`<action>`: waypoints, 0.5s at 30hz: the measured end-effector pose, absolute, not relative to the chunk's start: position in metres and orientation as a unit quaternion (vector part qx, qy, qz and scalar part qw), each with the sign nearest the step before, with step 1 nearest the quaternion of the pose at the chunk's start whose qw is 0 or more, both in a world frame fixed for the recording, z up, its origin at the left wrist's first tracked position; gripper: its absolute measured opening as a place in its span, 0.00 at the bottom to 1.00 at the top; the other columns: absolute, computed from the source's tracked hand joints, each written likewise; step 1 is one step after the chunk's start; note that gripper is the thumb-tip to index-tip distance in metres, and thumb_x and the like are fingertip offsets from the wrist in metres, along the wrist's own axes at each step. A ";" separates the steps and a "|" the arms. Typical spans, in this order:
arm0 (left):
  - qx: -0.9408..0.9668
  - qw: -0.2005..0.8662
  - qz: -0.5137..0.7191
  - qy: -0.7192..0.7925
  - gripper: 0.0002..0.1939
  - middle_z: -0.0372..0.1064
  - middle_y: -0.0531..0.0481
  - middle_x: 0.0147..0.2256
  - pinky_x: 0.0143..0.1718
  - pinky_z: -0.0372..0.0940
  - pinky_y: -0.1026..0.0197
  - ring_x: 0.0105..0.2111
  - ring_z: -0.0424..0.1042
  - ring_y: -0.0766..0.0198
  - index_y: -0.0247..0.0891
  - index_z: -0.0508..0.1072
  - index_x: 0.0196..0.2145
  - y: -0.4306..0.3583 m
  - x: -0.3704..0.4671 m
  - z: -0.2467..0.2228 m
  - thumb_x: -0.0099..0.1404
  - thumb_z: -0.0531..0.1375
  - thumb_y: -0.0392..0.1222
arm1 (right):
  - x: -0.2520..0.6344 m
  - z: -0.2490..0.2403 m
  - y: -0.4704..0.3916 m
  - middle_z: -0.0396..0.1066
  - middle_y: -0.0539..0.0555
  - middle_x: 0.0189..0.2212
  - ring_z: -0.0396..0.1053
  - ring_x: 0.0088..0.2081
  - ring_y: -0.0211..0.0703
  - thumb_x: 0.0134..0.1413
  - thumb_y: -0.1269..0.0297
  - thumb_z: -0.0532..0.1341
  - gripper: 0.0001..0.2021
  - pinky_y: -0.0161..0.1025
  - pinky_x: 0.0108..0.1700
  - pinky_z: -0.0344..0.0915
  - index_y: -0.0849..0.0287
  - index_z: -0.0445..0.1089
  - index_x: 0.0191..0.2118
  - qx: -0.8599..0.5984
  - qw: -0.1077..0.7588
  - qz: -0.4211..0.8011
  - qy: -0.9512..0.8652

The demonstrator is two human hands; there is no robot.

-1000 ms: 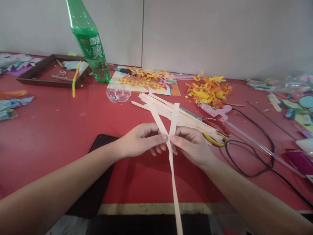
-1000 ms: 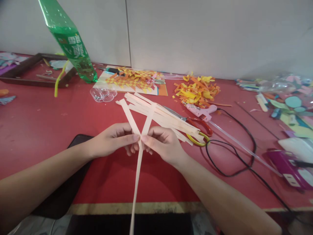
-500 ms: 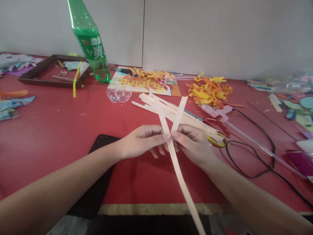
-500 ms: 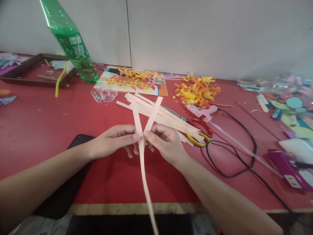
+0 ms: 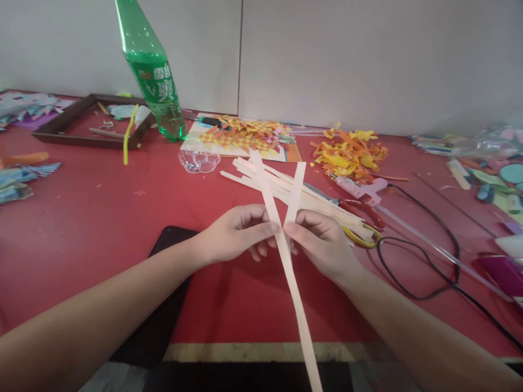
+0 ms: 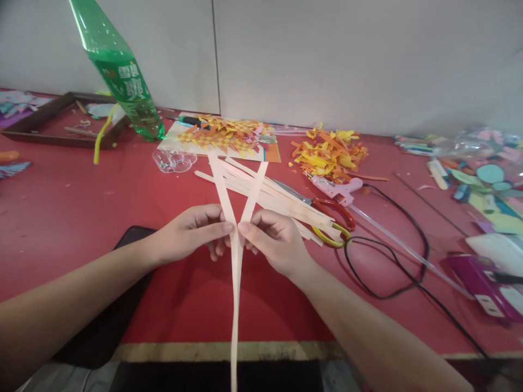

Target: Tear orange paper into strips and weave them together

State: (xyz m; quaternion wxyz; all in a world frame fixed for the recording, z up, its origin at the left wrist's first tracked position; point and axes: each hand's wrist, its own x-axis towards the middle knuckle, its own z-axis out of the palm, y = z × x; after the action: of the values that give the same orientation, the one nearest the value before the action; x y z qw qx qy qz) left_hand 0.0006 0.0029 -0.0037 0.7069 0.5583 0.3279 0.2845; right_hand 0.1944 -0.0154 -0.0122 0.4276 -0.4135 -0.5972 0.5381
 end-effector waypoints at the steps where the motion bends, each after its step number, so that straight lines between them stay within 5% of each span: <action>1: 0.556 0.709 0.281 0.330 0.13 0.70 0.52 0.27 0.26 0.69 0.67 0.23 0.69 0.71 0.33 0.70 0.31 0.003 0.000 -0.003 0.65 0.60 0.47 | 0.194 -0.012 -0.015 0.70 0.49 0.19 0.63 0.20 0.34 0.56 0.58 0.64 0.14 0.34 0.23 0.63 0.59 0.68 0.24 -0.416 0.429 0.536 -0.596; 6: 0.572 0.729 0.233 0.295 0.15 0.73 0.46 0.36 0.31 0.72 0.64 0.31 0.73 0.67 0.34 0.72 0.38 0.001 -0.001 -0.005 0.67 0.57 0.51 | 0.195 -0.011 -0.015 0.68 0.48 0.18 0.63 0.20 0.33 0.55 0.57 0.65 0.16 0.34 0.24 0.62 0.59 0.67 0.22 -0.432 0.423 0.530 -0.594; 15: 0.574 0.715 0.244 0.315 0.14 0.71 0.50 0.27 0.27 0.69 0.65 0.24 0.72 0.68 0.33 0.69 0.35 0.001 0.000 -0.007 0.66 0.59 0.50 | 0.195 -0.011 -0.017 0.74 0.52 0.22 0.68 0.23 0.37 0.57 0.55 0.64 0.16 0.36 0.27 0.65 0.59 0.68 0.23 -0.415 0.382 0.556 -0.610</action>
State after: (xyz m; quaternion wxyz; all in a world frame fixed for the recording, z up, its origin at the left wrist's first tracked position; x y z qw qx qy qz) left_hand 0.0002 0.0010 -0.0070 0.7147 0.5744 0.3153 0.2445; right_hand 0.1949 -0.0170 -0.0107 0.3824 -0.4148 -0.6100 0.5564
